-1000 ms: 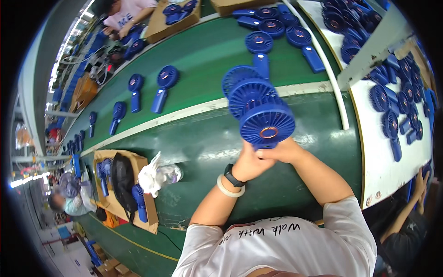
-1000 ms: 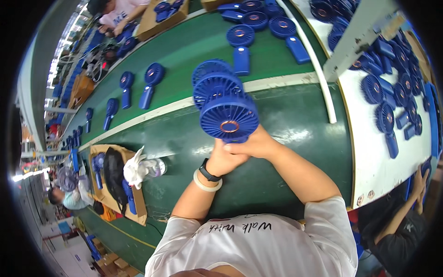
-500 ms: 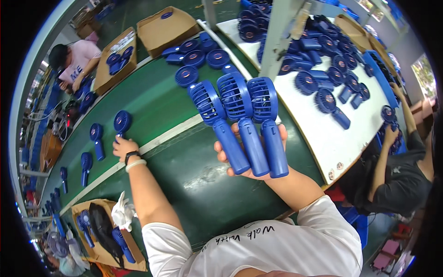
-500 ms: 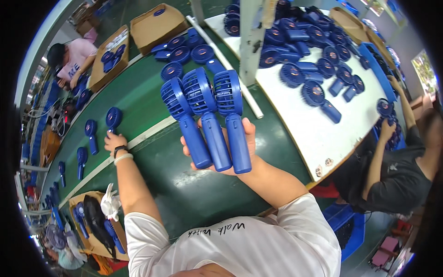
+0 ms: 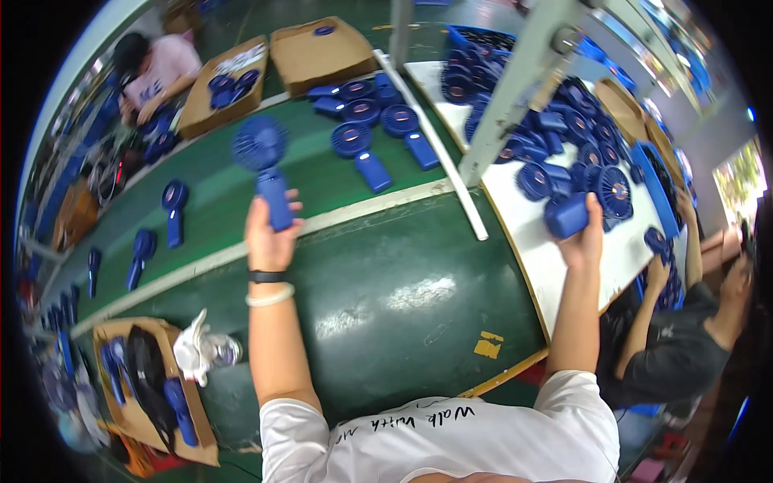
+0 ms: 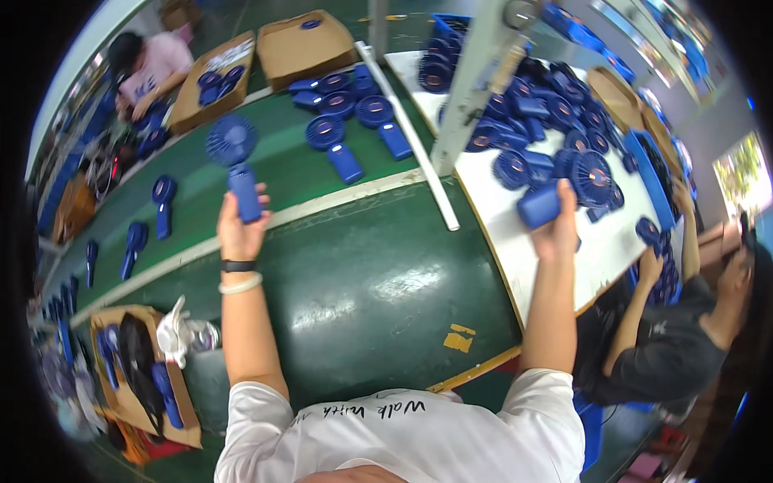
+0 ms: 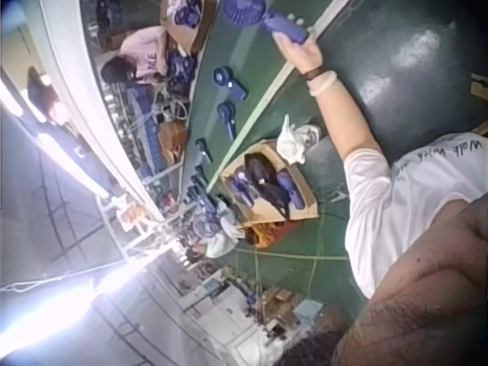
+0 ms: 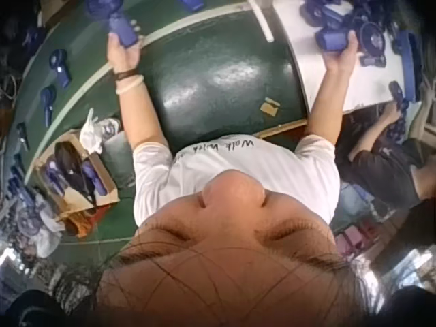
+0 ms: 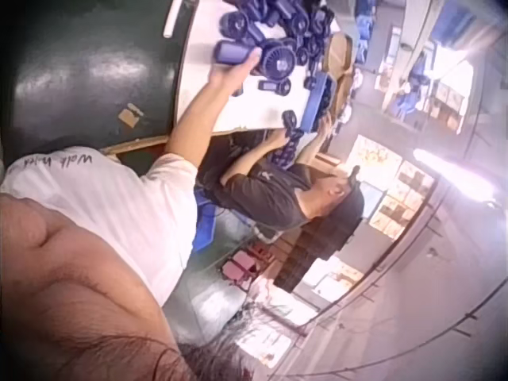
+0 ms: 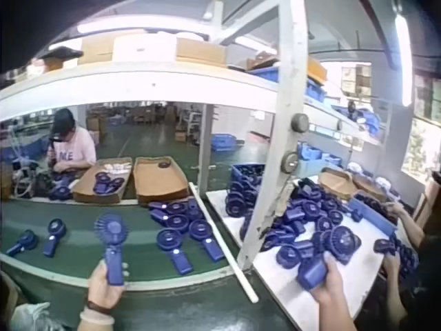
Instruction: The person repeatedly picks up blue handheld fans from a green workbench, presses a button to activate them, and places them back down. The person handles the fans one at a time, cycling through the same pick-up, test, and placement actions throughout the clip.
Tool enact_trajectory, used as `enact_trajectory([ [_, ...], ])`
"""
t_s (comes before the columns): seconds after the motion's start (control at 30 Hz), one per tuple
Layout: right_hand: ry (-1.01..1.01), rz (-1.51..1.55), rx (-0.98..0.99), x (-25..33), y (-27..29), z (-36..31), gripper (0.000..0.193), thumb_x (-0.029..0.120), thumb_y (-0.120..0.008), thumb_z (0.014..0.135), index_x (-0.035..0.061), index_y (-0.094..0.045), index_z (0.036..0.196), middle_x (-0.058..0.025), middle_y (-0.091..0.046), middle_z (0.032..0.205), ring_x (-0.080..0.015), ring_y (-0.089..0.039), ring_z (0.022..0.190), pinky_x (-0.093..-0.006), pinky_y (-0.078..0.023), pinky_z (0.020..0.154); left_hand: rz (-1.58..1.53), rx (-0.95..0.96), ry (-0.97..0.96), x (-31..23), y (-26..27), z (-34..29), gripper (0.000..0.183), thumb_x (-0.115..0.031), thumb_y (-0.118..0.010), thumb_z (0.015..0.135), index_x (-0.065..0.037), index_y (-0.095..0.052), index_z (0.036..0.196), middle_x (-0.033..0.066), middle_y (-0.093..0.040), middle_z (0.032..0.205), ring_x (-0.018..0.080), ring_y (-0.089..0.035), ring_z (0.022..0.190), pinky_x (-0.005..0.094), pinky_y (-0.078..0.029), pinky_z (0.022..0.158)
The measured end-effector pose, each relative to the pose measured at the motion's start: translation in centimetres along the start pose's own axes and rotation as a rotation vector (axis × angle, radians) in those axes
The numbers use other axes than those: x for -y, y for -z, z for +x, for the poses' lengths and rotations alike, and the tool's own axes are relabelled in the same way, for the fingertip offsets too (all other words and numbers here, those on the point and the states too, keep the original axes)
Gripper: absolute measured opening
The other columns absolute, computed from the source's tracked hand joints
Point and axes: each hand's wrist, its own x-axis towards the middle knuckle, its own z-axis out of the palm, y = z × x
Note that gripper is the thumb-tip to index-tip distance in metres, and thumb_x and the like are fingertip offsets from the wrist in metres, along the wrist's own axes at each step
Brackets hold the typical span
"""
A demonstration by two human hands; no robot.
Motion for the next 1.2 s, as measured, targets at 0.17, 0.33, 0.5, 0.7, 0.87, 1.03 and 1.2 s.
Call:
enact_trajectory([
  [0.17,-0.194,-0.099,-0.288,4.2,0.9,9.1,0.047,0.051,-0.07,0.075,0.0157,-0.058,0.102,-0.0058,-0.062,0.101,-0.0265,-0.058,0.095,-0.0477,-0.041,0.088,-0.567,0.4,0.388,1.4,-4.5,-7.3,0.048,-0.045,-0.031,0.098,-0.004,-0.04,0.122,0.0116,-0.048,0.096,0.0165,-0.047,0.069,0.0205,-0.038,0.043],
  [0.33,0.055,-0.255,-0.206,2.5,2.0,13.0,0.057,0.044,-0.071,0.078,0.01,-0.051,0.119,-0.0096,-0.057,0.116,-0.0246,-0.053,0.106,-0.0426,-0.038,0.091,-0.35,0.398,0.28,1.6,-4.5,-9.7,0.051,-0.048,-0.027,0.098,-0.006,-0.041,0.123,0.0141,-0.052,0.102,0.0181,-0.052,0.068,0.0213,-0.039,0.045],
  [0.5,0.324,-0.598,-0.111,-4.3,-2.8,5.2,0.06,0.02,-0.069,0.079,0.0069,-0.043,0.132,-0.0121,-0.05,0.128,-0.0225,-0.047,0.117,-0.0333,-0.036,0.092,-0.134,0.051,0.163,2.4,-4.2,-12.9,0.046,-0.036,-0.048,0.095,-0.006,-0.037,0.129,0.0127,-0.053,0.11,0.0227,-0.058,0.081,0.034,-0.055,0.067],
  [0.7,0.289,-0.653,0.396,-13.9,-5.7,-2.5,0.019,0.001,-0.056,0.086,0.0041,-0.059,0.105,-0.0025,-0.06,0.099,-0.0108,-0.057,0.091,-0.0236,-0.045,0.082,0.329,-0.13,0.178,6.5,-0.7,-14.5,0.039,-0.013,-0.056,0.091,-0.005,-0.037,0.124,0.0078,-0.052,0.105,0.0197,-0.06,0.091,0.0356,-0.054,0.076],
  [0.87,0.277,-0.949,0.819,-20.7,-8.1,-7.6,0.015,-0.004,-0.058,0.081,0.0036,-0.062,0.093,-0.0034,-0.062,0.09,-0.0099,-0.058,0.082,-0.0226,-0.047,0.073,0.19,-0.091,0.166,7.1,0.2,-13.8,0.037,-0.015,-0.055,0.091,-0.004,-0.038,0.123,0.0116,-0.055,0.109,0.0224,-0.061,0.093,0.0344,-0.053,0.078],
  [1.03,0.367,-1.018,0.835,-22.0,-13.1,-4.2,0.021,-0.001,-0.061,0.077,0.0046,-0.062,0.098,-0.0101,-0.06,0.096,-0.021,-0.059,0.086,-0.0289,-0.047,0.074,0.139,-0.06,0.161,6.7,0.6,-13.8,0.041,-0.013,-0.056,0.09,-0.005,-0.038,0.126,0.0131,-0.057,0.109,0.0228,-0.062,0.094,0.0357,-0.051,0.083],
  [1.2,0.925,-1.551,0.379,-23.6,-17.6,4.1,0.048,0.017,-0.065,0.078,0.0076,-0.049,0.123,-0.0154,-0.053,0.116,-0.0347,-0.048,0.111,-0.0465,-0.039,0.092,0.097,-0.062,0.141,6.8,0.5,-13.6,0.042,-0.01,-0.056,0.09,-0.006,-0.038,0.128,0.0125,-0.057,0.11,0.0219,-0.062,0.095,0.0358,-0.051,0.083],
])
